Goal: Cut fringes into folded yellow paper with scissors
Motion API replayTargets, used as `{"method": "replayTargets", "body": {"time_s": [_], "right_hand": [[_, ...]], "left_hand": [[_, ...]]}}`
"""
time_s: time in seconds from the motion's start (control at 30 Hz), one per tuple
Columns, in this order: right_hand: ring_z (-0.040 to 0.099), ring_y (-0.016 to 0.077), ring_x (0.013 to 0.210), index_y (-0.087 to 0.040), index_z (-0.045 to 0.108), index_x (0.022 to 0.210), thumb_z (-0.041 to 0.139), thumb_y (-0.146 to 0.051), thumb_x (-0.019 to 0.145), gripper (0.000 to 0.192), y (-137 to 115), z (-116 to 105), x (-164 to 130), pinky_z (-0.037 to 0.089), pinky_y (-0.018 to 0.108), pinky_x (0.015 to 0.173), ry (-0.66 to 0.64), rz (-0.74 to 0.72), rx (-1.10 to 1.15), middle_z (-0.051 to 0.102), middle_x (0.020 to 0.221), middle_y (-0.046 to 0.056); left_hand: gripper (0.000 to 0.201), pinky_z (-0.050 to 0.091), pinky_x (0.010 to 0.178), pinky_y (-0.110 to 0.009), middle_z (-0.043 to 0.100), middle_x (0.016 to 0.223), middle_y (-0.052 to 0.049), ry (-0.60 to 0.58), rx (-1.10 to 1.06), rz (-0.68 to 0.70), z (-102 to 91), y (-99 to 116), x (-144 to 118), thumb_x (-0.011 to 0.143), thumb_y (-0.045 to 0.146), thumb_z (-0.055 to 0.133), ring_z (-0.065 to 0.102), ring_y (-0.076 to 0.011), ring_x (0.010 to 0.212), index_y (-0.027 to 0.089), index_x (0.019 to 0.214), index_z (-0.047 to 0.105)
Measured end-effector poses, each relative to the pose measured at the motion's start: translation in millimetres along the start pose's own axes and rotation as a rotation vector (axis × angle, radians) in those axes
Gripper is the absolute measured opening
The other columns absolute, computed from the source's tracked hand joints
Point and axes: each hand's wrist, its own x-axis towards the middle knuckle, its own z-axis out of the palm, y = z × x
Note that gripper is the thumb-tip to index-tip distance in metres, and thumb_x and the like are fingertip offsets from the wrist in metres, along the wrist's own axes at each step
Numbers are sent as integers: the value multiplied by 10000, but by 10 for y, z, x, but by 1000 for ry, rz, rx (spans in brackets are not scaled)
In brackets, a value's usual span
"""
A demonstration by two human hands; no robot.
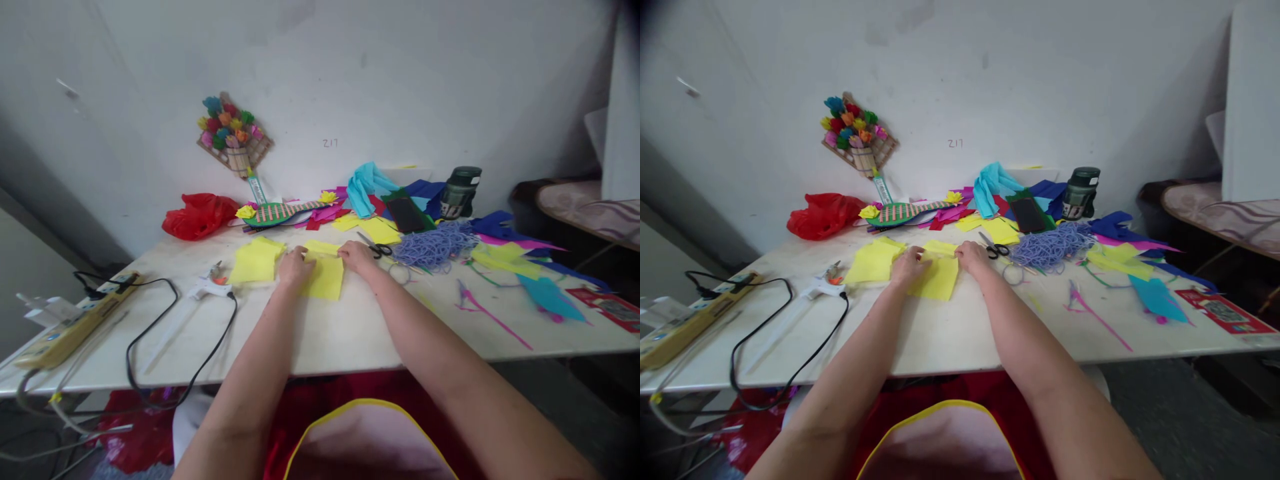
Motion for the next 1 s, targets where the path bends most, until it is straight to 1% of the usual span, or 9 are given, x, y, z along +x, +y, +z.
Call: {"method": "replayTargets", "body": {"time_s": [0.07, 0.17, 0.33, 0.5, 0.6, 0.7, 0.77, 0.83, 1.0], "right_hand": [[568, 171, 884, -233, 681, 873, 430, -267, 797, 265, 21, 22, 19, 400, 253, 721, 80, 46, 82, 651, 992, 24], [588, 162, 839, -202, 676, 887, 442, -268, 779, 266, 65, 38, 49, 410, 238, 729, 204, 116, 234, 674, 915, 33], [603, 156, 641, -172, 683, 841, 460, -293, 753, 268, 99, 22, 65, 435, 236, 679, 305, 193, 488, 655, 616, 28], [547, 138, 478, -170, 670, 756, 489, -301, 705, 229, 41, 15, 58, 450, 249, 594, 350, 192, 730, 552, 436, -20], [496, 120, 401, -153, 647, 713, 523, -322, 661, 216, -95, -13, 32, 432, 243, 487, 335, 191, 947, 529, 424, -32], [459, 104, 364, -148, 628, 678, 539, -329, 646, 204, -274, -63, -25, 412, 234, 432, 279, 127, 1089, 501, 408, -42], [460, 102, 363, -150, 634, 686, 538, -320, 659, 197, -372, -85, -68, 406, 228, 433, 234, 56, 1059, 486, 393, -45], [483, 106, 389, -158, 647, 718, 526, -299, 679, 191, -432, -86, -103, 410, 229, 452, 222, -26, 966, 533, 441, -27], [587, 152, 651, -192, 659, 734, 505, -228, 712, 159, -475, -40, -149, 444, 261, 629, 335, -275, 627, 669, 746, 40]], "left_hand": [[309, 365, 748, -317, 634, 876, -74, 35, 7, 97, -1, -17, 9, 633, 310, 619, 513, -249, 894, 223, 929, 615], [211, 368, 784, -316, 629, 902, -71, 87, -46, 156, -3, -32, 25, 691, 312, 569, 509, -231, 896, 213, 867, 629], [174, 398, 719, -297, 631, 752, -63, 105, -229, 75, -17, -10, 22, 703, 343, 559, 552, -193, 719, 195, 716, 648], [190, 423, 659, -265, 638, 680, -35, 22, -410, 49, 5, -18, 21, 695, 369, 580, 575, -167, 668, 187, 697, 636], [249, 448, 689, -255, 657, 862, -50, -18, -539, 106, 50, -40, 36, 694, 352, 593, 602, -159, 763, 185, 875, 622], [504, 468, 689, -248, 533, 1196, -76, -39, -639, 181, 95, -43, 41, 667, 309, 631, 604, -159, 864, 230, 1146, 495], [650, 476, 683, -244, 432, 1302, -80, -60, -679, 222, 111, -33, 32, 639, 284, 657, 597, -167, 905, 266, 1237, 403], [700, 479, 701, -248, 418, 1311, -84, -79, -700, 252, 114, -19, 20, 621, 257, 667, 589, -169, 920, 268, 1259, 380], [562, 470, 740, -256, 549, 1163, -74, -68, -679, 307, 115, -19, 23, 614, 152, 622, 582, -145, 837, 199, 1163, 509]]}}
